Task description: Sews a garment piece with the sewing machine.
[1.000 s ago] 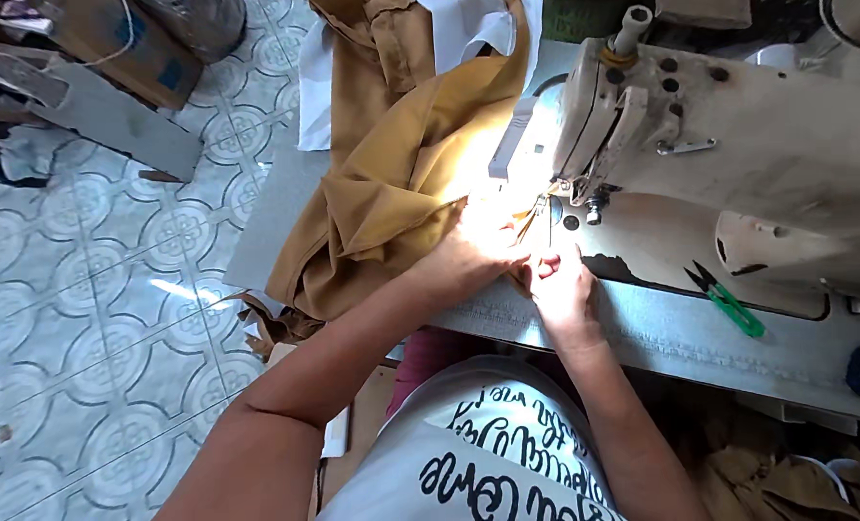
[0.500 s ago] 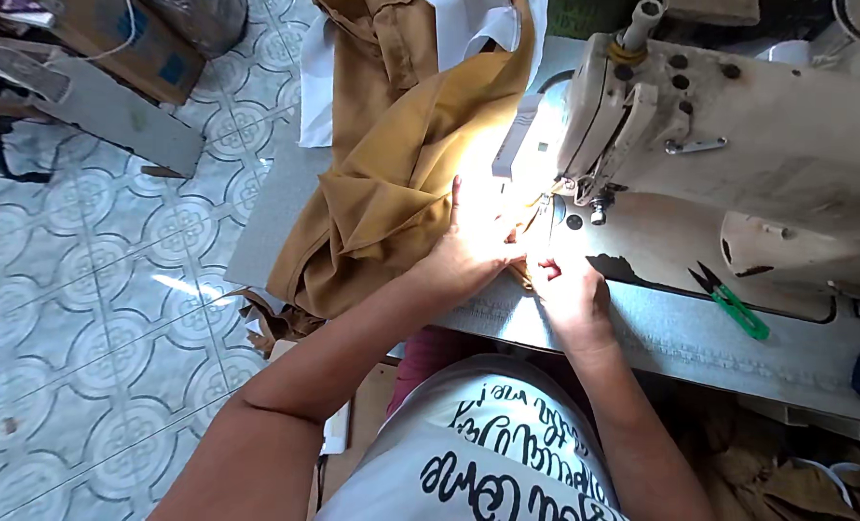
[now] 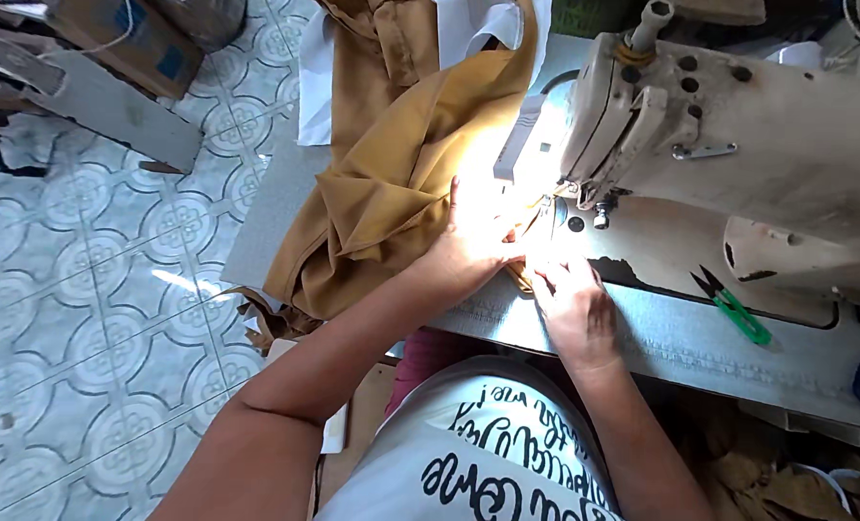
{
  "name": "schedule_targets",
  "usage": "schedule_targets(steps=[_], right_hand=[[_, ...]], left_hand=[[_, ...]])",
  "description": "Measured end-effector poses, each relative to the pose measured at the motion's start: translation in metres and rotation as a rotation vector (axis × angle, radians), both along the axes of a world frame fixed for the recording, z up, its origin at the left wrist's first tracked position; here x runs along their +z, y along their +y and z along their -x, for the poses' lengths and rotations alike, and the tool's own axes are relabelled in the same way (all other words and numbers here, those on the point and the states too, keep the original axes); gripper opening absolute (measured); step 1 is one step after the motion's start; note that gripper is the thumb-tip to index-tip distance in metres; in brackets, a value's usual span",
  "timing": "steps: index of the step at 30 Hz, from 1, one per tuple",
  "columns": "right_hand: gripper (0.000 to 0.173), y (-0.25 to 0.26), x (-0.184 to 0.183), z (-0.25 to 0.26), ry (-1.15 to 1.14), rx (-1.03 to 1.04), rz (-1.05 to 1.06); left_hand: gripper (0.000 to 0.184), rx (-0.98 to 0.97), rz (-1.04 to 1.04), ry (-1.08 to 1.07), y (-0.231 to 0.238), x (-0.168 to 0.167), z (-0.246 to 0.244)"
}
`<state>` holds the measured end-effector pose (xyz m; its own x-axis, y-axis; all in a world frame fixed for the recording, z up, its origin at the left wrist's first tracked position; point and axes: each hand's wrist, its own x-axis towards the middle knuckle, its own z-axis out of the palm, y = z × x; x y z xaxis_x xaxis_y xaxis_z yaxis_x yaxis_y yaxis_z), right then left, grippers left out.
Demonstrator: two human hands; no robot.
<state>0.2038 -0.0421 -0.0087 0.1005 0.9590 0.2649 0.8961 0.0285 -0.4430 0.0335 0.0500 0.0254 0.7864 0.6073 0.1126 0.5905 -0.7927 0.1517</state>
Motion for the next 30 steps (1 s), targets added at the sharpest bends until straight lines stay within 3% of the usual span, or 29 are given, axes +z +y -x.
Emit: schedule_targets(steps=[7, 18, 20, 22, 24, 27, 30], right_hand=[[0.016, 0.020, -0.008, -0.001, -0.059, 0.004, -0.082], [0.020, 0.043, -0.008, -0.007, -0.092, -0.050, -0.030], [0.040, 0.036, -0.008, -0.005, -0.041, -0.126, 0.062], [0.061, 0.034, -0.007, -0.002, -0.007, -0.211, 0.180], [0.052, 0.035, -0.007, -0.001, -0.011, -0.218, 0.200], [0.024, 0.042, 0.002, -0.005, 0.083, -0.194, 0.189], [0.030, 0.050, 0.004, -0.013, 0.361, -0.187, 0.133]], left_hand=[[0.031, 0.053, 0.028, 0.005, 0.024, -0.001, -0.007], [0.040, 0.082, -0.062, -0.077, 0.041, -0.016, -0.005], [0.048, 0.182, -0.156, -0.079, 0.021, -0.017, 0.008], [0.067, 0.397, -0.132, 0.006, -0.005, -0.004, 0.025], [0.074, 0.560, -0.090, 0.031, -0.023, 0.004, 0.043], [0.055, 0.539, 0.006, -0.038, -0.033, 0.016, 0.076], [0.037, 0.447, 0.221, -0.199, -0.026, 0.041, 0.098]])
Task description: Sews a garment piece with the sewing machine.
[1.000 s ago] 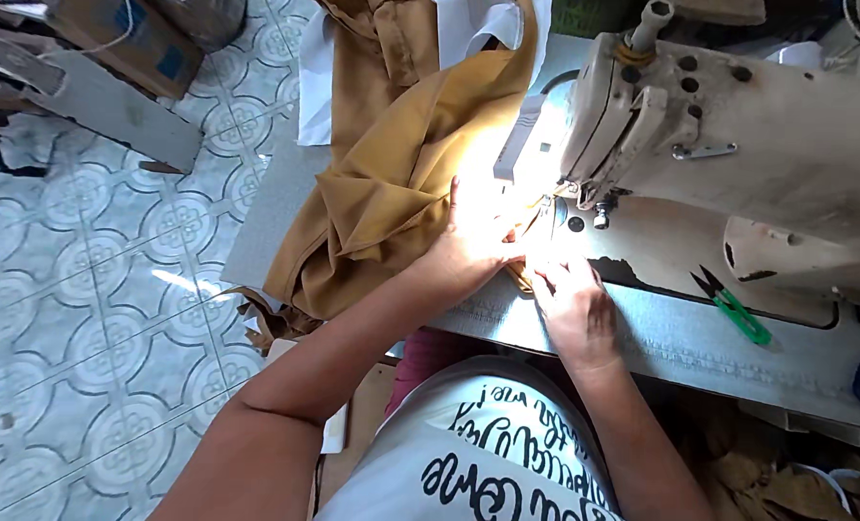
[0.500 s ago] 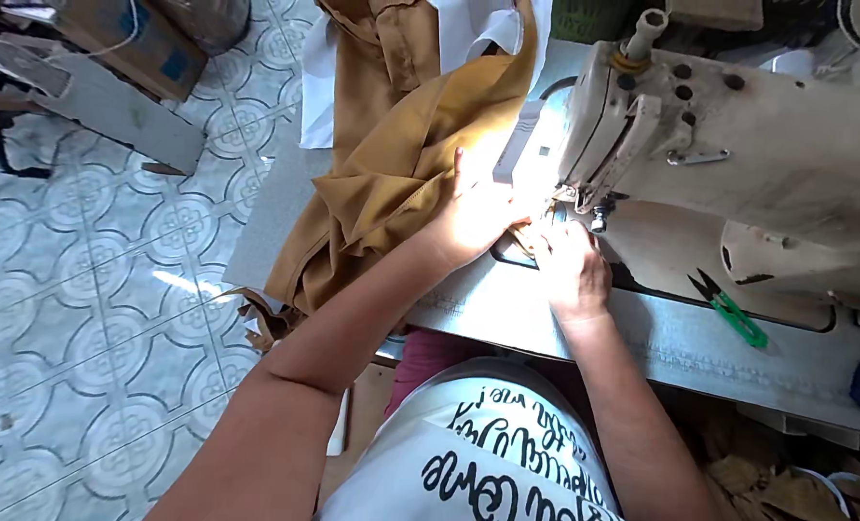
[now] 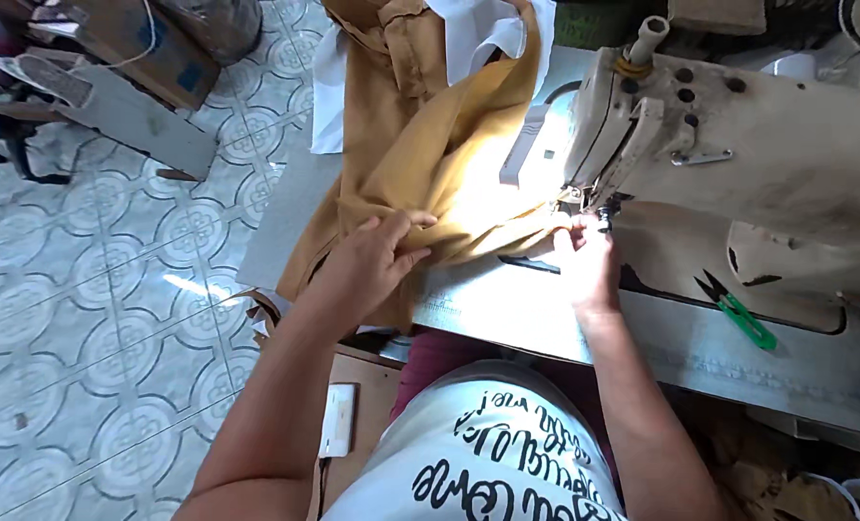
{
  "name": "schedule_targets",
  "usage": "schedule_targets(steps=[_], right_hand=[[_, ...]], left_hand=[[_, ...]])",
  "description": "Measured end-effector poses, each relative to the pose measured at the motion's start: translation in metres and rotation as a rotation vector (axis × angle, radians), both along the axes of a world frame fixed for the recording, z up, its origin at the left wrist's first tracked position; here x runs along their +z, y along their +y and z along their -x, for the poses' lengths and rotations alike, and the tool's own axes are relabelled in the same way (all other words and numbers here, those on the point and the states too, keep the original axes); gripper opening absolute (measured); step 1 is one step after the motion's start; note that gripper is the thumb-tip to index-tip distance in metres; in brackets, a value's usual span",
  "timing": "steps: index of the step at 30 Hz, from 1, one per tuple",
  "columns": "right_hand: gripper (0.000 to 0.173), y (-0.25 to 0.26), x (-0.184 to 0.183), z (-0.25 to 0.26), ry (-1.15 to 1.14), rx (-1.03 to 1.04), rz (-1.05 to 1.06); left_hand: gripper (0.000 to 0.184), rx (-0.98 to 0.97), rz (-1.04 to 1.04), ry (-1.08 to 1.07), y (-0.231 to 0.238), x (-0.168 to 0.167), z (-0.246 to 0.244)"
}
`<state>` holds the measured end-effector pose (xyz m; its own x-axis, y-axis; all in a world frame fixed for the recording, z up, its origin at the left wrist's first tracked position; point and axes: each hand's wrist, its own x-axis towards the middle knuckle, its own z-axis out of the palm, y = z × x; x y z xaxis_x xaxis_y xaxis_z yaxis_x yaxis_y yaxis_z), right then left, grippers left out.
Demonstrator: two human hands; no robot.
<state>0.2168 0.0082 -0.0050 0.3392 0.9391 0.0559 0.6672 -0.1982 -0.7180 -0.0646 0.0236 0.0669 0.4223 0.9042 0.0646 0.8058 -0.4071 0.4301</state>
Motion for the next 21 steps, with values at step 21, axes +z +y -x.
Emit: schedule_targets(steps=[21], right_hand=[[0.025, -0.050, -0.007, 0.007, -0.191, 0.012, -0.062]], left_hand=[[0.016, -0.327, -0.272, -0.067, 0.007, -0.010, -0.071]])
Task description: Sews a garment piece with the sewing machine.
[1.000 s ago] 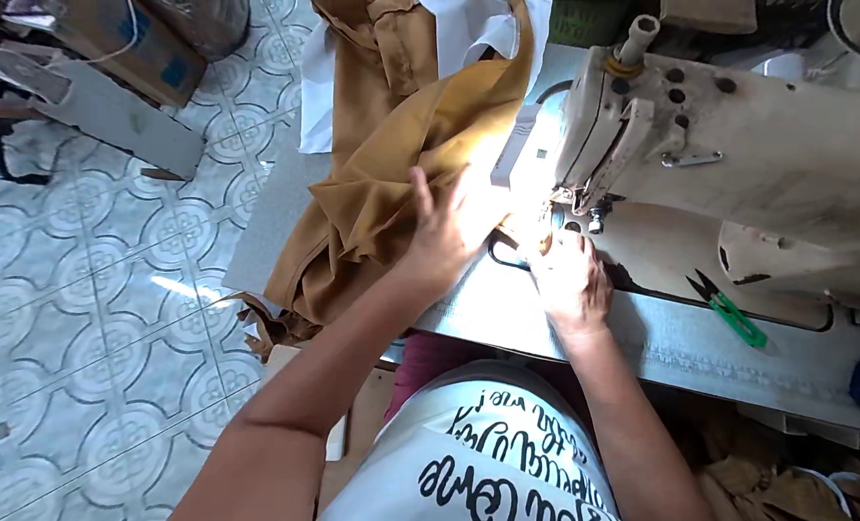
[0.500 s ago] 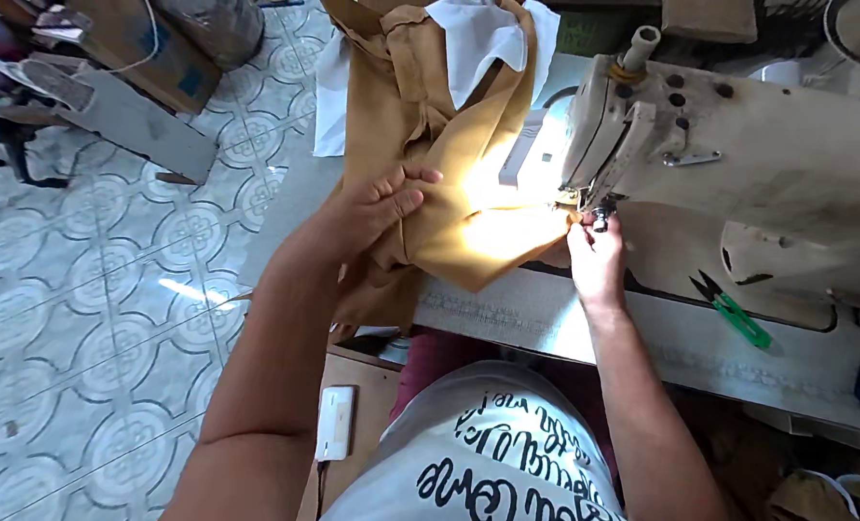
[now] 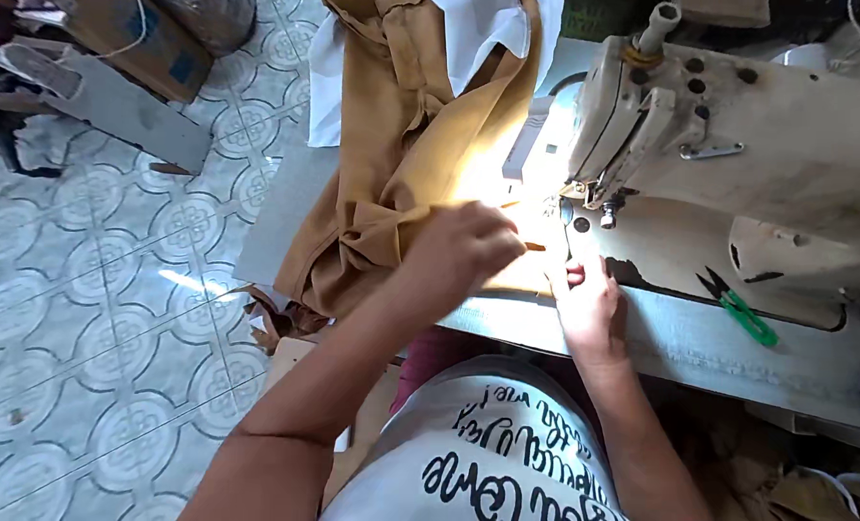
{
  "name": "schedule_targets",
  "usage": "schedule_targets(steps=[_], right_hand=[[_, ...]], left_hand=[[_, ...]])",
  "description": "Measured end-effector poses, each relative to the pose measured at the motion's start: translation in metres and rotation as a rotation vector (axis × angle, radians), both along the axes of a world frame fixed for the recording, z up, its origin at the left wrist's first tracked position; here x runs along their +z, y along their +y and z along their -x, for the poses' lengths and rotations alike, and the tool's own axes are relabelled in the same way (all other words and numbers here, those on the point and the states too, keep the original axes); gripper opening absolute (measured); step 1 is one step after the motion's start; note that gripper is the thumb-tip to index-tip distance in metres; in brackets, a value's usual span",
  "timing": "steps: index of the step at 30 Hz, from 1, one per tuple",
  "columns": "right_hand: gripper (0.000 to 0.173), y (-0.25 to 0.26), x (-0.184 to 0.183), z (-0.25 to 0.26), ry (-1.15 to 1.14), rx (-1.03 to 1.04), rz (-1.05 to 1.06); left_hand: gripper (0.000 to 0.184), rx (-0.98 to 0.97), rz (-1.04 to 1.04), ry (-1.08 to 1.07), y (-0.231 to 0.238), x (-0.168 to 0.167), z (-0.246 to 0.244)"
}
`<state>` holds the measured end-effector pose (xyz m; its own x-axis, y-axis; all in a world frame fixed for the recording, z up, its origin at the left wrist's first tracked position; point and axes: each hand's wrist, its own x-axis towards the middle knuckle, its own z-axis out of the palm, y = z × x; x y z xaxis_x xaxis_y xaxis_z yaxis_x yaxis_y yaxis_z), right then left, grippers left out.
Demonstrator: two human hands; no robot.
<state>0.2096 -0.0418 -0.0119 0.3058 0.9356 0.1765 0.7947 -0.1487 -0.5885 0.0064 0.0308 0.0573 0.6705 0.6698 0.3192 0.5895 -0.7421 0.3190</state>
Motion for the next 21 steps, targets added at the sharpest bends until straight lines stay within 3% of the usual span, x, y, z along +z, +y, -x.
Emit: schedule_targets(steps=[2, 4, 7, 9, 12, 14, 16, 19, 21], right_hand=[[0.027, -0.006, -0.001, 0.005, 0.000, 0.004, -0.023], [0.029, -0.009, -0.001, 0.009, -0.020, 0.015, -0.032], [0.027, -0.008, -0.004, 0.010, -0.056, 0.019, -0.010], [0.019, -0.007, -0.002, 0.008, -0.045, 0.005, 0.009], [0.013, -0.004, -0.001, -0.004, 0.208, -0.012, 0.011], [0.011, 0.001, 0.004, -0.013, 0.479, -0.038, 0.053], [0.009, 0.005, 0.010, -0.016, 0.718, -0.089, 0.122], [0.009, 0.008, 0.016, -0.019, 0.918, -0.134, 0.167], [0.010, 0.009, 0.016, -0.021, 0.991, -0.146, 0.140]], left_hand=[[0.020, -0.148, 0.040, 0.005, -0.004, -0.031, -0.018], [0.024, -0.171, 0.045, 0.010, -0.003, -0.053, -0.026], [0.031, -0.133, 0.037, 0.000, -0.002, -0.063, -0.030], [0.046, -0.116, 0.008, 0.026, -0.002, -0.066, -0.031], [0.073, -0.119, 0.010, 0.070, 0.001, -0.068, -0.036], [0.078, -0.120, -0.006, 0.089, 0.006, -0.070, -0.043], [0.065, -0.123, -0.004, 0.095, 0.013, -0.070, -0.051], [0.020, -0.165, -0.065, -0.029, 0.024, -0.074, -0.064], [0.013, -0.195, -0.091, -0.059, 0.029, -0.073, -0.068]])
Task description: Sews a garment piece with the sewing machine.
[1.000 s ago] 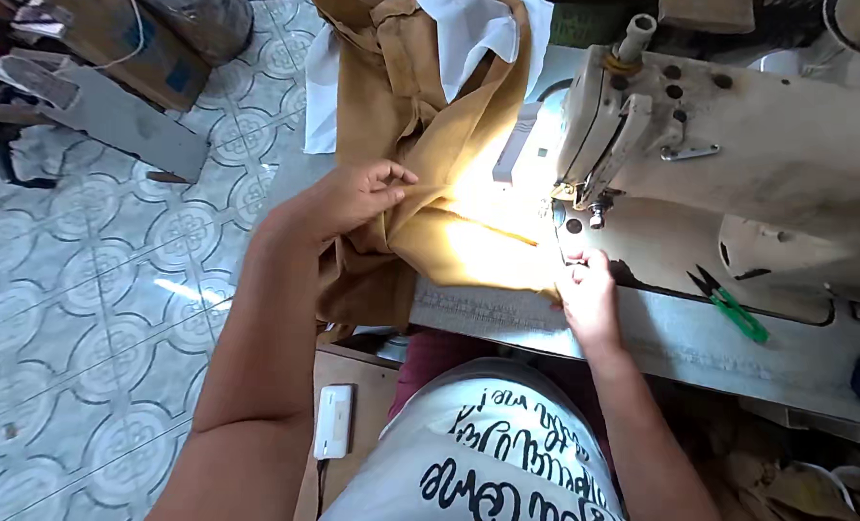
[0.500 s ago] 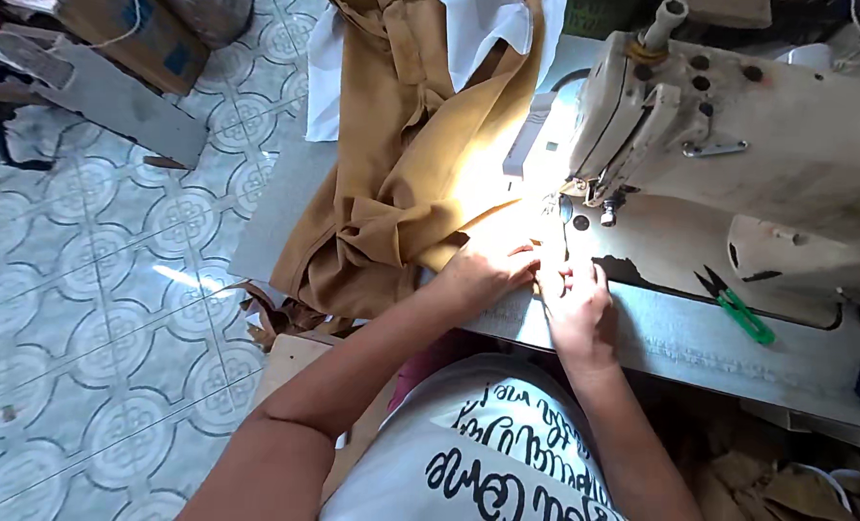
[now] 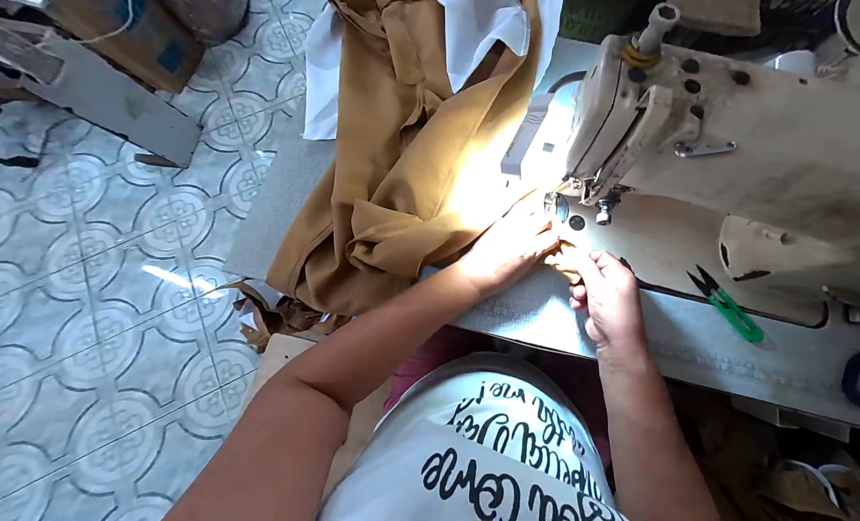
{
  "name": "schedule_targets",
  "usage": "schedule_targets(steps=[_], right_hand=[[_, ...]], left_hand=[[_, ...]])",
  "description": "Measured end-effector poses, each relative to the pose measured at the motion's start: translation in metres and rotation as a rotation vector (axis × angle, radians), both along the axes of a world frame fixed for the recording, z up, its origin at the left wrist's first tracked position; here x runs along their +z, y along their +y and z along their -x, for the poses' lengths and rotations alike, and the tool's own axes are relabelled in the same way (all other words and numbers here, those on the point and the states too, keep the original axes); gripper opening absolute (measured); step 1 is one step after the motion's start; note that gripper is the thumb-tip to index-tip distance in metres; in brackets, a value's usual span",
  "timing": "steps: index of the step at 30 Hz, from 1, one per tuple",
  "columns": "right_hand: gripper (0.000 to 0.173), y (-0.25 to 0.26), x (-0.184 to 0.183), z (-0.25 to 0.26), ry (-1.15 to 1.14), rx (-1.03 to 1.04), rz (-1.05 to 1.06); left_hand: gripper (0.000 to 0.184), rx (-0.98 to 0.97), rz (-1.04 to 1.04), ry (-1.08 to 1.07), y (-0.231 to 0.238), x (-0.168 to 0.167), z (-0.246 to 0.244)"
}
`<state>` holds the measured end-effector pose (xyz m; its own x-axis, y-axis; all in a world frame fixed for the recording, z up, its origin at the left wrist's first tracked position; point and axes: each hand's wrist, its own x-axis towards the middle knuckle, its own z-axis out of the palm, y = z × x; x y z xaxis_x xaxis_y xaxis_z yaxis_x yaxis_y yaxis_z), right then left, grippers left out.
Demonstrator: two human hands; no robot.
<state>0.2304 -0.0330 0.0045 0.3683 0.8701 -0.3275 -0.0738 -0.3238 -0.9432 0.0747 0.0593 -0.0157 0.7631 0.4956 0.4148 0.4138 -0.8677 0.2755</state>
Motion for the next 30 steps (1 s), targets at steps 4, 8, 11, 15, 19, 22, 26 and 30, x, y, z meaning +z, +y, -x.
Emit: schedule_targets(steps=[4, 8, 11, 15, 19, 22, 26, 30], right_hand=[[0.012, 0.002, -0.002, -0.001, 0.007, -0.020, -0.009], [0.011, 0.001, -0.005, 0.004, -0.016, -0.005, 0.022], [0.011, -0.001, -0.006, 0.004, -0.019, -0.008, 0.034], [0.011, -0.007, -0.008, 0.004, -0.117, 0.032, 0.001], [0.017, -0.012, -0.010, 0.008, -0.300, 0.089, -0.030], [0.032, -0.013, -0.018, 0.009, -0.464, 0.135, -0.120], [0.037, -0.013, -0.020, 0.012, -0.571, 0.152, -0.194], [0.033, -0.013, -0.019, 0.015, -0.602, 0.168, -0.199]], left_hand=[[0.015, -0.033, -0.019, 0.105, 0.007, 0.017, 0.011], [0.021, -0.076, -0.051, 0.122, 0.004, 0.015, 0.024], [0.028, -0.069, -0.028, 0.099, 0.000, 0.012, 0.025], [0.031, -0.031, 0.018, 0.147, -0.003, 0.011, 0.017], [0.026, -0.056, 0.044, 0.131, -0.005, 0.013, 0.019], [0.023, -0.085, -0.001, -0.007, -0.003, 0.001, 0.026], [0.026, -0.087, 0.011, -0.085, -0.003, -0.006, 0.026], [0.028, -0.084, 0.074, -0.014, -0.003, -0.005, 0.022]])
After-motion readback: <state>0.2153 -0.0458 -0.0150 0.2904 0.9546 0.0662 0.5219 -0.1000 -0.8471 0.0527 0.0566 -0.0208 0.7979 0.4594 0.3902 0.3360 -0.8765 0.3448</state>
